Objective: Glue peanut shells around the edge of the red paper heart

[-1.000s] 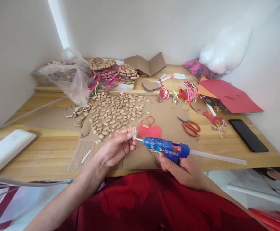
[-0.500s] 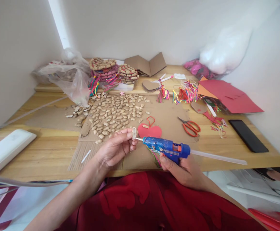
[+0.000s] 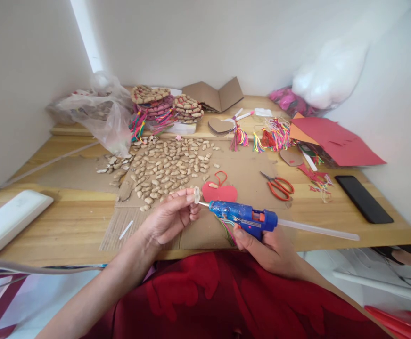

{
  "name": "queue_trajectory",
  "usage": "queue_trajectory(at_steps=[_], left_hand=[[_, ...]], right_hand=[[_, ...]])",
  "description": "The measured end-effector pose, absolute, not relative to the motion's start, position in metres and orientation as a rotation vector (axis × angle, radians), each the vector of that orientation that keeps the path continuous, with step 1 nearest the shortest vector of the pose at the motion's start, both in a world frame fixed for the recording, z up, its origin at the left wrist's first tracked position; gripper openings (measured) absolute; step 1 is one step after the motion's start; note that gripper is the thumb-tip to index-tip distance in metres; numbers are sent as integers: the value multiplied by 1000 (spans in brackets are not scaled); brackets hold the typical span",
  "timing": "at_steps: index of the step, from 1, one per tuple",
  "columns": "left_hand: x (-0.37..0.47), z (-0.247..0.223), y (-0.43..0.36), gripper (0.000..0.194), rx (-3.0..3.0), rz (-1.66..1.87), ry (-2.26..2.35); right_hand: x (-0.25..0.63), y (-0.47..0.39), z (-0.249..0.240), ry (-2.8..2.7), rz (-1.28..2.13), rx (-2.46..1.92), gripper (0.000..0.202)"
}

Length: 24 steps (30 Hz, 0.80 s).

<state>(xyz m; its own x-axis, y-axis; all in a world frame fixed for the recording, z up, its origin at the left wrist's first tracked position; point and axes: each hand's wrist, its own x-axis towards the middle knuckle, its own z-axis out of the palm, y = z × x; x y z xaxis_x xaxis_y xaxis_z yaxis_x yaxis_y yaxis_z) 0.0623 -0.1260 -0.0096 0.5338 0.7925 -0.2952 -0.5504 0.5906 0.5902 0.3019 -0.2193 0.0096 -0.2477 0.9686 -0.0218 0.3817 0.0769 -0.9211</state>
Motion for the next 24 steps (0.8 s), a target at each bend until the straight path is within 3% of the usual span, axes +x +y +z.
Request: queue_trajectory(at_steps=[10,14,17,24], left_hand=[[58,-3,-117,28,584,871,527],[56,3,-107,34,686,899,601],[56,10,-94,39,848,917,740],[90,13,-67,29,1632,656,1050]], right_hand=[[298,-216,14,-1373,1367,-1424,34],[308,-204,5,-1123,1253,-1380,38],[322,-190,-4,-1036,1127,-1357,30],[340,-155,-17,-1115,900,-1581,30]])
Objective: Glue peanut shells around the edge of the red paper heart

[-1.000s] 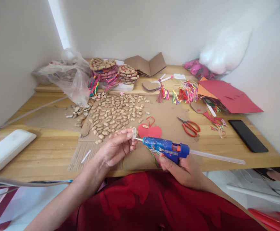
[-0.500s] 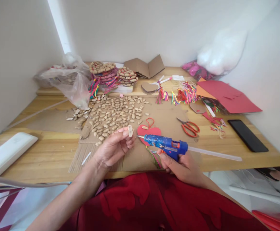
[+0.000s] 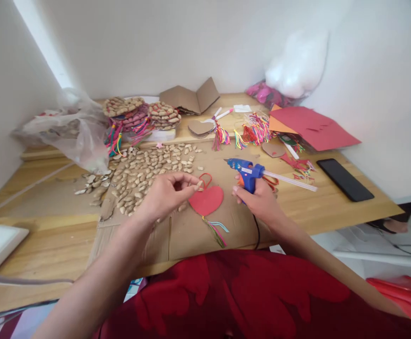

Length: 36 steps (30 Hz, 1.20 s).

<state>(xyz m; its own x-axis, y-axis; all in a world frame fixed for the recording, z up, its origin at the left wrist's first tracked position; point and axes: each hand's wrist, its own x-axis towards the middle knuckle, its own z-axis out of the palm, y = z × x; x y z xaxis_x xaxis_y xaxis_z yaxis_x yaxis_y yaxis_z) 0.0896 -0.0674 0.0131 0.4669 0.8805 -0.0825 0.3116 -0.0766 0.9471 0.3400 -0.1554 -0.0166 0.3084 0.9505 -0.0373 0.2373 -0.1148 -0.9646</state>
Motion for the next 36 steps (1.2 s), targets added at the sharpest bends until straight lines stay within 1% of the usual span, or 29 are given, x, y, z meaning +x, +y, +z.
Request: queue_trajectory(at_steps=[4,6,10,13,18,22,26,31,36], left_hand=[[116,-4,-66,17,2052,670,1131],[124,-12,-68,13,2209,670,1167],[132,-23,-69,11,2437,673,1179],[134,-26,-70,15,2533,643,1150],[138,-26,-72,15,2563,536,1174],[140,-23,-73,13,2588,430,1211],[143,-21,-73,10,2576,448,1225],[143,-20,-72,12,2534,461,1213],[142,-21,-72,14,2508,474,1199]], right_hand=[[337,-143,-17,-1337,661,-1756,23],[334,-138,-19,-1412,645,-1745,21],[332,-132,-25,-1484,690,-1744,21],[331,-132,-34,-1566,638,-1757,21],[331,-136,-46,-1567,631,-1707,41],[332,-138,-40,-1568,695,-1746,47],[334,-138,-32,-1562,813,-1755,57],[337,-139,-31,-1582,848,-1744,54],[338,-140,-30,-1599,846,-1729,43]])
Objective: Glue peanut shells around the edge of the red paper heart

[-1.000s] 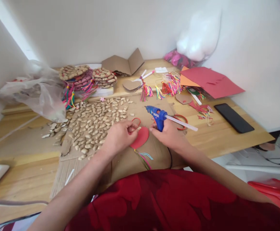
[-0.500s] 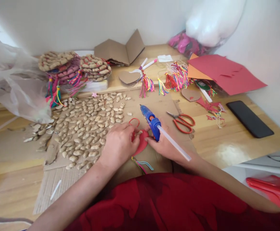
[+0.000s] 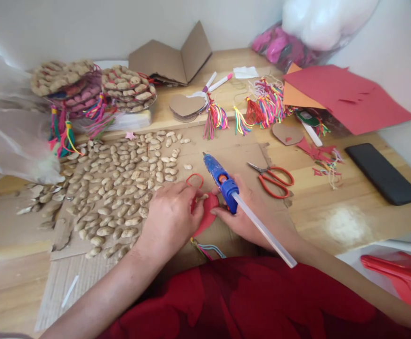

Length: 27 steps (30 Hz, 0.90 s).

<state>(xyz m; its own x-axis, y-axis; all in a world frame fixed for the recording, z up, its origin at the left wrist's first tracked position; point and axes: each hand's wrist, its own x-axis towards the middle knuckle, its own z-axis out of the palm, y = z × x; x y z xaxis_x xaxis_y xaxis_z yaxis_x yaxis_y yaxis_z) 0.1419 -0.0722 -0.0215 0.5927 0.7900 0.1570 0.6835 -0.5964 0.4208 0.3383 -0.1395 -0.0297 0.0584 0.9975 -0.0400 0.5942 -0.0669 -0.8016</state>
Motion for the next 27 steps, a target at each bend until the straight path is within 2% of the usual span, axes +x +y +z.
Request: queue_trajectory(at_steps=[6,11,19,27], left_hand=[[141,-21,-73,13,2533,487,1188],[141,-20,-73,16,2544,507,1189],[140,-24,-74,14,2453,511,1234],[138,-21,-72,18,2426,473,1215]], right_hand=[[339,-139,-28,-1614,867,-1741,38],[339,-138,-21,-1632,896,-1729,25],[338,-137,-16,-1775,880,-1660,25],[339,-137,-19,-1748,919,-1642,34]])
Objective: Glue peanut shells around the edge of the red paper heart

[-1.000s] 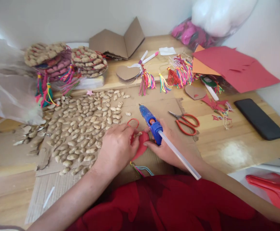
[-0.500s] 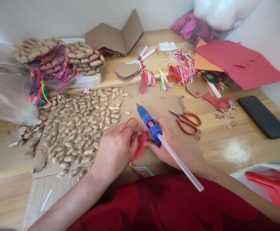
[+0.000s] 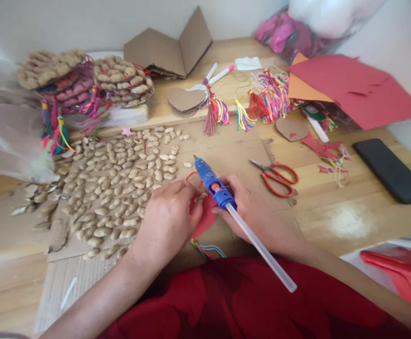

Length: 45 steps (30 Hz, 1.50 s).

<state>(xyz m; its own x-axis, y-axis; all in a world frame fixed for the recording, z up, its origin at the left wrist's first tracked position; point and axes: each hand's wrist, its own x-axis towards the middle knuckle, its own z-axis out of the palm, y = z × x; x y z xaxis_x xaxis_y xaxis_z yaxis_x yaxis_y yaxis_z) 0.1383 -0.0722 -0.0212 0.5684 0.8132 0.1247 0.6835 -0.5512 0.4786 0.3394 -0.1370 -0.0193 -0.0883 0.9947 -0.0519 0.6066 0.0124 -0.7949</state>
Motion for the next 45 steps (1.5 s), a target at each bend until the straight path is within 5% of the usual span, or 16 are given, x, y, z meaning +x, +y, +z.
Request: queue_trajectory(at_steps=[45], left_hand=[[143,-9,-63,12,2298,203,1366]], right_hand=[[338,-142,-26,-1621,860,-1659,32]])
